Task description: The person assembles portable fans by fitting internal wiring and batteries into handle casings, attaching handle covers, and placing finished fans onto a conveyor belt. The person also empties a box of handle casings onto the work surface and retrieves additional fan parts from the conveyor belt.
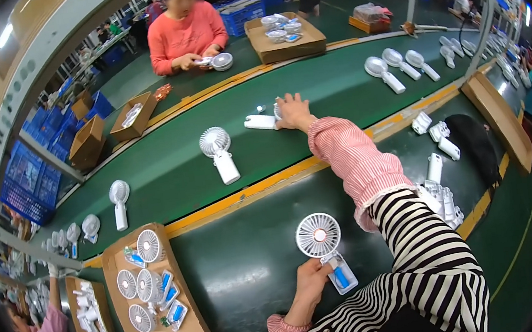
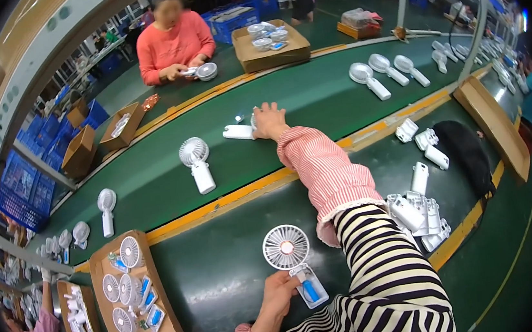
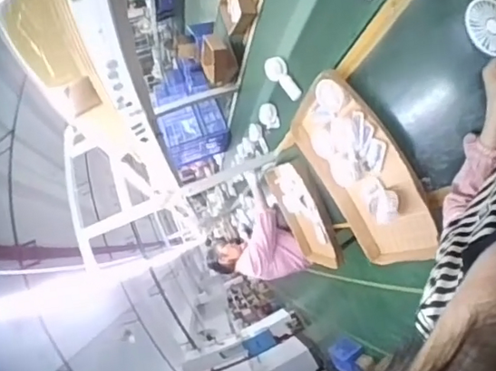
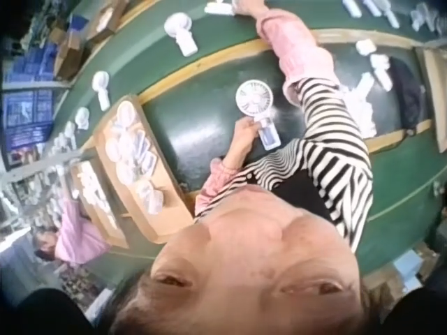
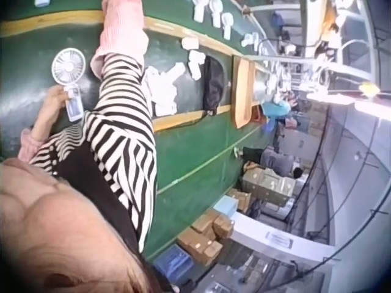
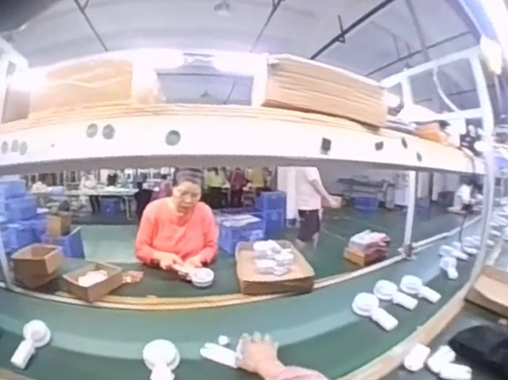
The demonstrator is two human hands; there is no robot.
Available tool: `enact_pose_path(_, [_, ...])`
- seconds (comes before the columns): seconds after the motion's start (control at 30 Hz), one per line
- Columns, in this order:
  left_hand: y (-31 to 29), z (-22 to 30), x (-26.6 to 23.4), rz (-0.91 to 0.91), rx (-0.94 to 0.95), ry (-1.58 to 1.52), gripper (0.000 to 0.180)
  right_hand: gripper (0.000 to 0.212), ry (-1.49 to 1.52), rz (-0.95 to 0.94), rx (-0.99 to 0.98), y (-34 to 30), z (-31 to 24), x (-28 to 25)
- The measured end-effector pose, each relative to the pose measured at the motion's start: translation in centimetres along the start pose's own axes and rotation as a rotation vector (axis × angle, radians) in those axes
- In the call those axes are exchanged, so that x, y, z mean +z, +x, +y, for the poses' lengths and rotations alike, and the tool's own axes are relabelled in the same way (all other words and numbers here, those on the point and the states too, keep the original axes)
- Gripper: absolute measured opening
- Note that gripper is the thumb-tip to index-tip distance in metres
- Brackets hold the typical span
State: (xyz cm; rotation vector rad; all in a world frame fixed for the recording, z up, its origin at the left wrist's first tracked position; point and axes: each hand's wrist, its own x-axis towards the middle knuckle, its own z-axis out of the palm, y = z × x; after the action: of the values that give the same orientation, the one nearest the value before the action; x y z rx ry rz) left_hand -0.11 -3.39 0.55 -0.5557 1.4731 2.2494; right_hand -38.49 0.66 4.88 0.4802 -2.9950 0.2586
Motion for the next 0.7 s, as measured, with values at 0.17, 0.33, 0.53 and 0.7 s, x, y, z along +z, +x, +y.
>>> enact_pose_path(0.17, [0.0,-0.3,-0.2,-0.022,0.032,-0.07,0.014,0.079,0.198,0.047,0.043,-3.8,-1.0,-1.4])
enact_pose_path(0.33, [-0.5,-0.7,-0.9,-0.025,0.039,-0.098,0.016,0.071,0.324,0.087,-0.373,-14.8,-9.2,-4.7])
enact_pose_path(0.53, [0.1,-0.6,0.0,0.165,0.106,0.126,0.012,0.066,0.486,-0.021,-0.656,-23.6,-16.3,-3.3])
enact_pose_path(0.7, [-0.1,-1.4,0.4,0.201,0.11,-0.18,0.014,0.078,0.549,-0.224,-0.641,-26.5,-18.6,-1.3])
